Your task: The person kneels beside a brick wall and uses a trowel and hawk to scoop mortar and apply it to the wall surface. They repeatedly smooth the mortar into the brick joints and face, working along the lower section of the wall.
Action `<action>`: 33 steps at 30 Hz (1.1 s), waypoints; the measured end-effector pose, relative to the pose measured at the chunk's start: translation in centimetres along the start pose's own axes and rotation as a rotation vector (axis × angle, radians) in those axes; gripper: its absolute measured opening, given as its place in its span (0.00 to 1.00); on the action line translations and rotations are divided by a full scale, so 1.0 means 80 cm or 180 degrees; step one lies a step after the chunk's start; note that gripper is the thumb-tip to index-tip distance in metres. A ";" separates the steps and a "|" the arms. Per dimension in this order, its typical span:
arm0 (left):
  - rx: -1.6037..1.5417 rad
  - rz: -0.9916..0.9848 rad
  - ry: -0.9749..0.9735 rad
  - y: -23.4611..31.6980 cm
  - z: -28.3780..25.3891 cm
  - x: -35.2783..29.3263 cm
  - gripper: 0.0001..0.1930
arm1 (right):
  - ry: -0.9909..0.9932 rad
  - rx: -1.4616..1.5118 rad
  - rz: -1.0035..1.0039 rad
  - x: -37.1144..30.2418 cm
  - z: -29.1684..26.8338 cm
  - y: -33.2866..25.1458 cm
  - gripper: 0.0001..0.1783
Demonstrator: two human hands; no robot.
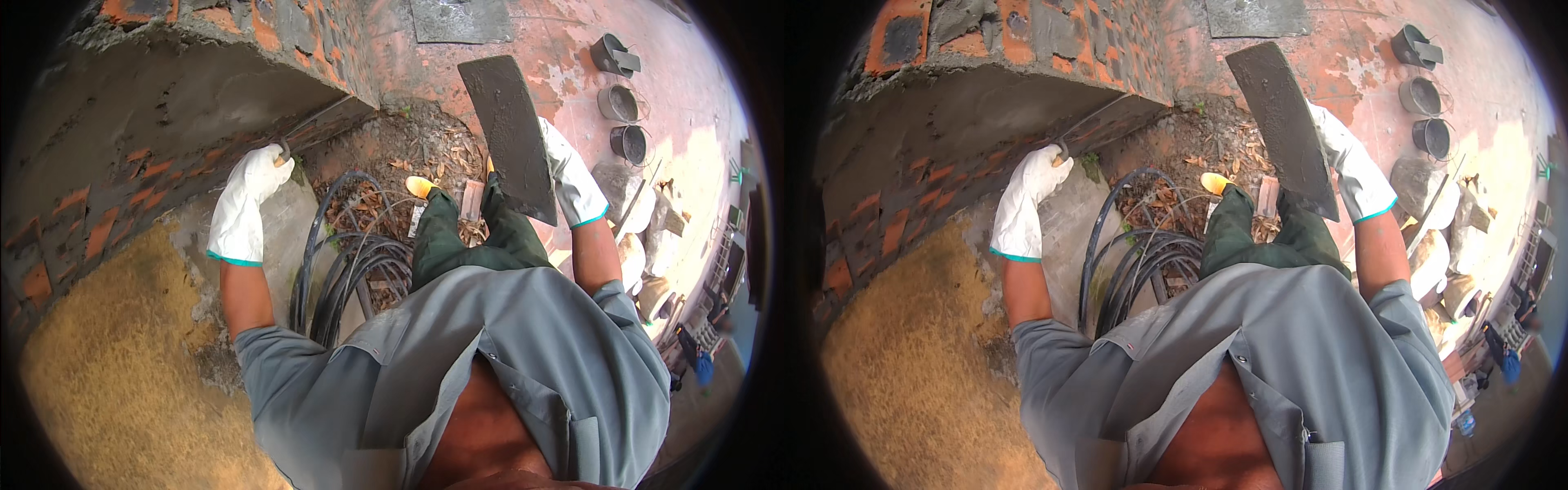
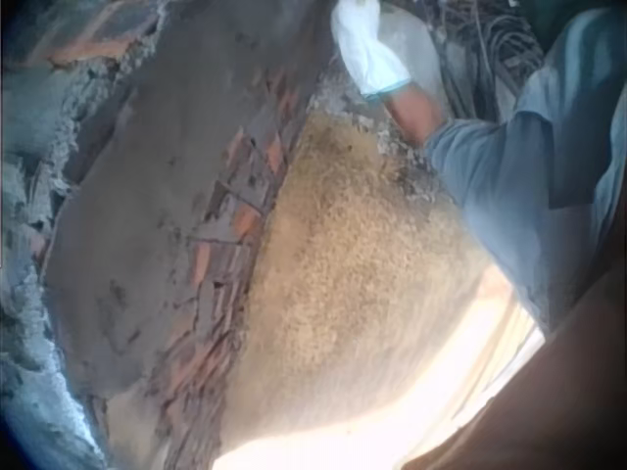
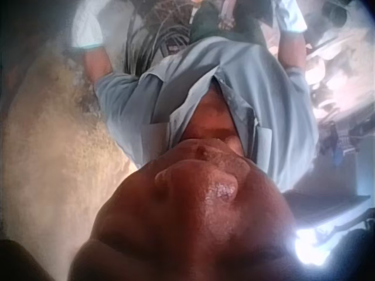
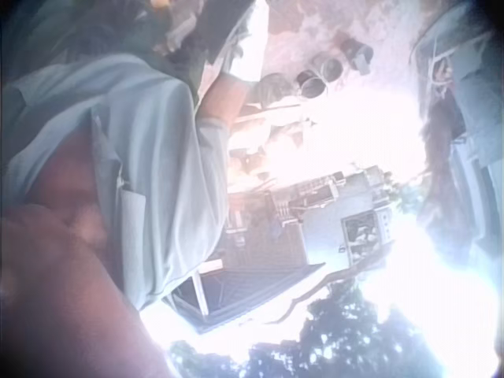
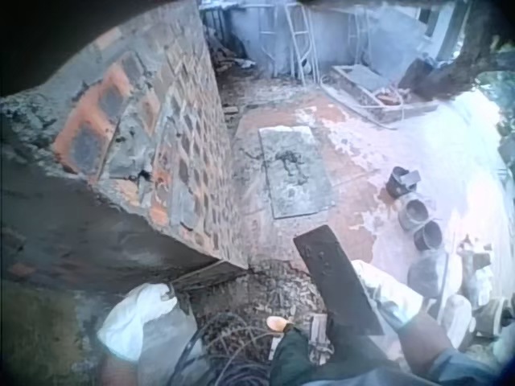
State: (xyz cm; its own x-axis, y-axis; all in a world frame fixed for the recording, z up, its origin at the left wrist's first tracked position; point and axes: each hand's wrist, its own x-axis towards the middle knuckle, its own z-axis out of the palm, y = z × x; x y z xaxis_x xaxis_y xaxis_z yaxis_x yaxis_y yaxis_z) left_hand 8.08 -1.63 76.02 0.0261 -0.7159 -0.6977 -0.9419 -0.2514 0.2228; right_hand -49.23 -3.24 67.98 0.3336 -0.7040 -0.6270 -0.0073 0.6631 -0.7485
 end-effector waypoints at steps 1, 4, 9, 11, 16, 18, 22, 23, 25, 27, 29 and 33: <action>0.0129 0.0014 0.0099 -0.007 -0.001 -0.016 0.17 | -0.0002 -0.0001 0.0008 0.001 0.000 0.001 0.28; 0.0480 0.0306 0.0538 -0.023 0.028 -0.034 0.16 | -0.0003 -0.0008 0.0009 0.004 -0.002 0.003 0.29; 0.0732 -0.0027 0.0354 -0.043 0.153 0.041 0.17 | 0.0046 -0.0018 0.0024 0.004 -0.002 0.009 0.29; 0.0737 -0.0241 0.0415 -0.048 0.198 0.087 0.17 | 0.0052 -0.0015 0.0023 0.004 -0.001 0.010 0.29; 0.0783 -0.0400 0.0960 -0.055 0.206 0.172 0.18 | 0.0150 0.0027 0.0076 -0.002 0.004 0.017 0.29; 0.0805 -0.0409 0.0726 -0.053 0.183 0.170 0.19 | 0.0165 0.0046 0.0068 -0.003 0.005 0.018 0.28; 0.0742 -0.0378 0.0581 -0.036 0.131 0.132 0.20 | 0.0143 0.0055 0.0016 0.001 0.010 0.018 0.28; 0.0691 -0.0297 0.0559 -0.031 0.119 0.122 0.20 | 0.0138 0.0043 0.0006 0.003 0.013 0.018 0.28; 0.0595 -0.0280 0.0492 -0.024 0.097 0.105 0.21 | 0.0115 0.0032 -0.0010 0.008 0.020 0.017 0.28; 0.0593 -0.0128 0.0629 -0.019 0.082 0.092 0.20 | 0.0096 0.0009 -0.0024 0.012 0.028 0.013 0.28; 0.0273 -0.0279 0.0426 -0.014 0.069 0.082 0.19 | 0.0082 -0.0007 -0.0028 0.016 0.036 0.010 0.28; 0.0011 -0.0143 0.0480 -0.004 0.035 0.049 0.19 | 0.0029 -0.0042 -0.0070 0.026 0.050 0.000 0.28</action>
State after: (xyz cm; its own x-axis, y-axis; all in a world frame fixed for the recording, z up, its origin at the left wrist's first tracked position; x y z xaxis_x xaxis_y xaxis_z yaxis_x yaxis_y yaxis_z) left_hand 7.52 -2.53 71.33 0.1179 -0.7938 -0.5967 -0.9398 -0.2833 0.1912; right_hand -44.77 -3.72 67.52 0.3251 -0.7207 -0.6123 -0.0124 0.6441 -0.7648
